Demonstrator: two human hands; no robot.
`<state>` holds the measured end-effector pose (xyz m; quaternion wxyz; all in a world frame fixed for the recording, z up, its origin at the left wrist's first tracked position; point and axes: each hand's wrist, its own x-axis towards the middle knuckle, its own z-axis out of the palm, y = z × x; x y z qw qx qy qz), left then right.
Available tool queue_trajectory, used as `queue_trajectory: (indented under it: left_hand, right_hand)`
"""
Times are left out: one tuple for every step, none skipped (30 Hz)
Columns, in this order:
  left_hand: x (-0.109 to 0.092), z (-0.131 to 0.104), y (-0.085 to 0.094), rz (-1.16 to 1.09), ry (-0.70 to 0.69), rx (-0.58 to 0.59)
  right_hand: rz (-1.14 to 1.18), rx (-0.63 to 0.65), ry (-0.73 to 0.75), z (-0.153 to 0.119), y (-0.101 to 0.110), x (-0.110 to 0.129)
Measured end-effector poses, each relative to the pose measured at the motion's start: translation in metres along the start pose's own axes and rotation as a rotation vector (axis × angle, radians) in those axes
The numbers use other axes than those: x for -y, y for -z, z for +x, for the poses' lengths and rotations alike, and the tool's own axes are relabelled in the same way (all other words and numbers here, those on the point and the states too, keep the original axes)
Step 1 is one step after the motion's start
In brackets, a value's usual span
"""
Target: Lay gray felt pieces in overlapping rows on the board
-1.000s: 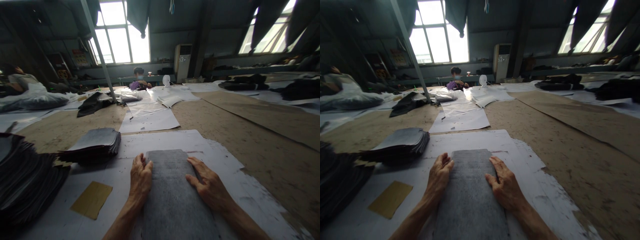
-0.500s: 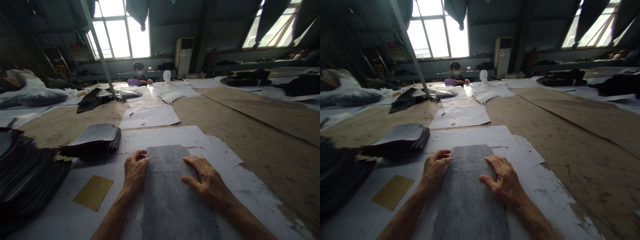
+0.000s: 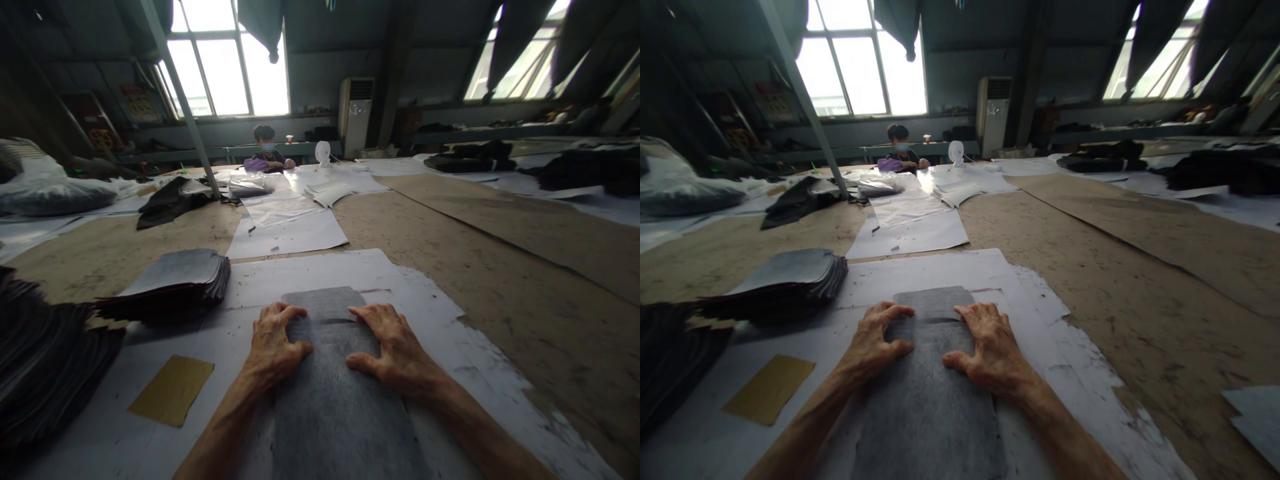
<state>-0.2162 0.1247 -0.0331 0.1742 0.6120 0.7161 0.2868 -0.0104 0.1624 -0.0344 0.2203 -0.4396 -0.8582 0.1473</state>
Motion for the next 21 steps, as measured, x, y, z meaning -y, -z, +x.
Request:
queue_trajectory:
  left_hand:
    - [0.0,0.0,0.0,0.002,0.0,0.002]
    - [0.0,0.001,0.0,0.004,-0.002,0.005]
    - [0.0,0.001,0.0,0.006,-0.003,0.006]
    - [0.0,0.001,0.001,0.008,-0.006,0.005]
    - [0.0,0.002,0.001,0.009,-0.007,0.004]
    - [0.0,0.002,0.001,0.01,-0.008,0.002]
    - [-0.001,0.002,0.001,0.01,-0.007,0.0]
    - [-0.001,0.002,0.0,0.009,-0.007,-0.002]
    - [-0.002,0.001,0.0,0.007,-0.007,-0.004]
    - [-0.002,0.001,0.0,0.003,-0.009,-0.004]
    - [-0.003,0.001,0.0,-0.004,-0.011,-0.001]
    - [-0.003,0.001,-0.001,-0.013,-0.016,0.003]
    - [-0.003,0.001,-0.001,-0.026,-0.02,0.007]
    - [-0.003,0.002,-0.001,-0.041,-0.022,0.012]
    - [-0.003,0.003,-0.001,-0.058,-0.018,0.013]
    - [-0.003,0.003,0.001,-0.074,-0.008,0.011]
    - [-0.003,0.003,0.003,-0.088,0.008,0.003]
    - [-0.004,0.002,0.006,-0.099,0.029,-0.008]
    - [-0.006,-0.001,0.009,-0.106,0.052,-0.022]
    - [-0.008,-0.004,0.011,-0.112,0.078,-0.037]
    - [-0.011,-0.007,0.012,-0.119,0.096,-0.05]
  right_hand:
    - [0.005,-0.002,-0.008,0.001,0.0,0.0]
    - [0.002,-0.01,-0.018,0.002,0.0,0.0]
    - [-0.005,-0.018,-0.027,0.003,0.001,-0.001]
    - [-0.015,-0.023,-0.036,0.004,0.001,-0.001]
    - [-0.024,-0.02,-0.043,0.005,0.001,-0.002]
    - [-0.028,-0.01,-0.048,0.005,0.001,-0.002]
    - [-0.028,0.005,-0.053,0.006,0.001,-0.002]
    - [-0.024,0.019,-0.056,0.007,0.002,-0.002]
    - [-0.02,0.029,-0.059,0.008,0.002,-0.001]
    - [-0.017,0.03,-0.062,0.009,0.001,0.0]
    - [-0.016,0.024,-0.065,0.01,0.001,0.0]
    - [-0.018,0.01,-0.068,0.01,0.001,0.001]
    - [-0.022,-0.014,-0.068,0.01,0.001,0.0]
    - [-0.023,-0.045,-0.064,0.009,0.001,0.0]
    - [-0.015,-0.075,-0.057,0.008,0.001,-0.002]
    - [0.009,-0.094,-0.052,0.006,0.002,-0.003]
    - [0.051,-0.101,-0.06,0.004,0.003,-0.005]
    - [0.106,-0.095,-0.081,0.001,0.003,-0.006]
    - [0.161,-0.103,-0.123,-0.001,0.002,-0.005]
    - [0.212,-0.125,-0.153,-0.001,-0.001,-0.004]
    - [0.263,-0.155,-0.16,0.003,-0.007,0.0]
